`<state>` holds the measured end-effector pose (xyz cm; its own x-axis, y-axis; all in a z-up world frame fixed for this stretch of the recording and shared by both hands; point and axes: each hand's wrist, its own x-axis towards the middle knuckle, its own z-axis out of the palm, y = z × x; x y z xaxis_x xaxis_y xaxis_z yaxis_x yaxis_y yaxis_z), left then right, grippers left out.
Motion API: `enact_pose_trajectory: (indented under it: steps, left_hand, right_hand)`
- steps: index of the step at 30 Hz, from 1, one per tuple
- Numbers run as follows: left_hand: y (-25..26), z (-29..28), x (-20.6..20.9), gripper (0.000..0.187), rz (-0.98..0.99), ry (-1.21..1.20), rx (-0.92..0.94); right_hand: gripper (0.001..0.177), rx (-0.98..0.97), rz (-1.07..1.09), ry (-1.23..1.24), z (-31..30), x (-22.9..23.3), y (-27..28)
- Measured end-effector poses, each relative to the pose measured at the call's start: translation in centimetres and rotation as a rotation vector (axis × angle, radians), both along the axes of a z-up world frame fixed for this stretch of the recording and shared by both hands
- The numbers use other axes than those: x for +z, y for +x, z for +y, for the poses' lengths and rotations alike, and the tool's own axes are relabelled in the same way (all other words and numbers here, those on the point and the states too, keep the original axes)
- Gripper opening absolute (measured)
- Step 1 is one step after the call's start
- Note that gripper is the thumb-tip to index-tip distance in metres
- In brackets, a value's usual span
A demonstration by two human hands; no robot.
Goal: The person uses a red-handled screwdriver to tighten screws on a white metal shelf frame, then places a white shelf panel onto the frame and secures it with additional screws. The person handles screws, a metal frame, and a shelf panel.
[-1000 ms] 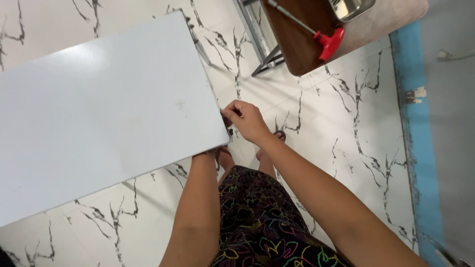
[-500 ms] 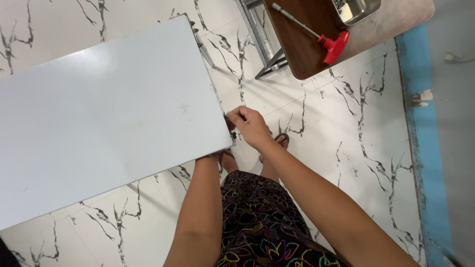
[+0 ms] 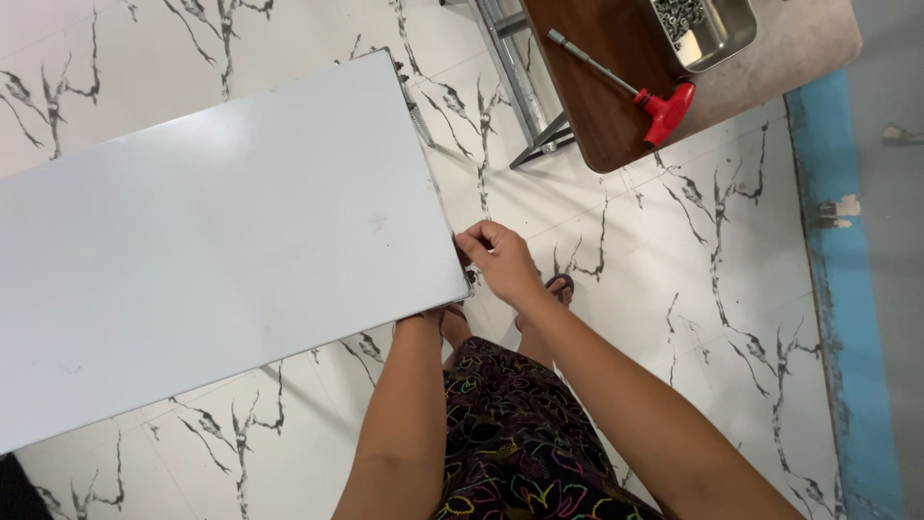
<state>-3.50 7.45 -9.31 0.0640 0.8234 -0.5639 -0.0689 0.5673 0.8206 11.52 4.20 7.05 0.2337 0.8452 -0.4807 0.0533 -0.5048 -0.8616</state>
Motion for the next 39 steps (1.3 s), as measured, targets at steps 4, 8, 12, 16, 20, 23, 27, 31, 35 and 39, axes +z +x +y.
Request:
enact_pose_trajectory:
  steps: [4, 8, 12, 16, 20, 23, 27, 31, 35, 39]
  left_hand:
    - [-0.2, -0.3, 0.0, 0.038, 0.006, -0.002, 0.011]
    - [0.2, -0.2, 0.0, 0.038, 0.004, 0.000, 0.007]
    - [0.1, -0.1, 0.1, 0.038, 0.007, -0.001, 0.018]
    - [0.3, 0.0, 0.0, 0.037, 0.009, 0.000, 0.023]
    - [0.2, -0.2, 0.0, 0.037, 0.010, -0.004, 0.023]
    - [0.3, -0.1, 0.0, 0.037, 0.009, -0.004, 0.021]
    - [0.3, -0.1, 0.0, 0.036, 0.011, -0.006, 0.025]
    - [0.2, 0.0, -0.1, 0.036, 0.015, -0.004, 0.032]
    - [0.3, 0.0, -0.1, 0.036, 0.014, -0.007, 0.034]
    - [0.5, -0.1, -0.1, 0.035, 0.013, -0.007, 0.037]
  right_hand:
    - [0.014, 0.009, -0.003, 0.062, 0.1, 0.9, -0.3]
    - [0.015, -0.051, 0.193, 0.188, 0.4, 1.0, 0.7]
    - [0.014, -0.079, 0.154, -0.050, 0.8, 0.5, 0.6]
    - [0.009, 0.009, 0.054, 0.084, 0.5, 0.3, 0.3]
    - [0.010, -0.013, 0.180, 0.194, 0.3, 0.2, 0.7]
    - [0.010, -0.080, 0.238, 0.177, 0.4, 0.3, 0.9]
    - [0.017, -0.019, 0.078, -0.038, 0.7, 0.5, 0.3]
    - [0.014, 0.034, -0.044, 0.046, 0.5, 0.5, 0.1]
    - [0.013, 0.001, 0.179, 0.210, 0.2, -0.1, 0.6]
    - [0.018, -0.066, 0.223, 0.234, 0.3, -0.6, 0.7]
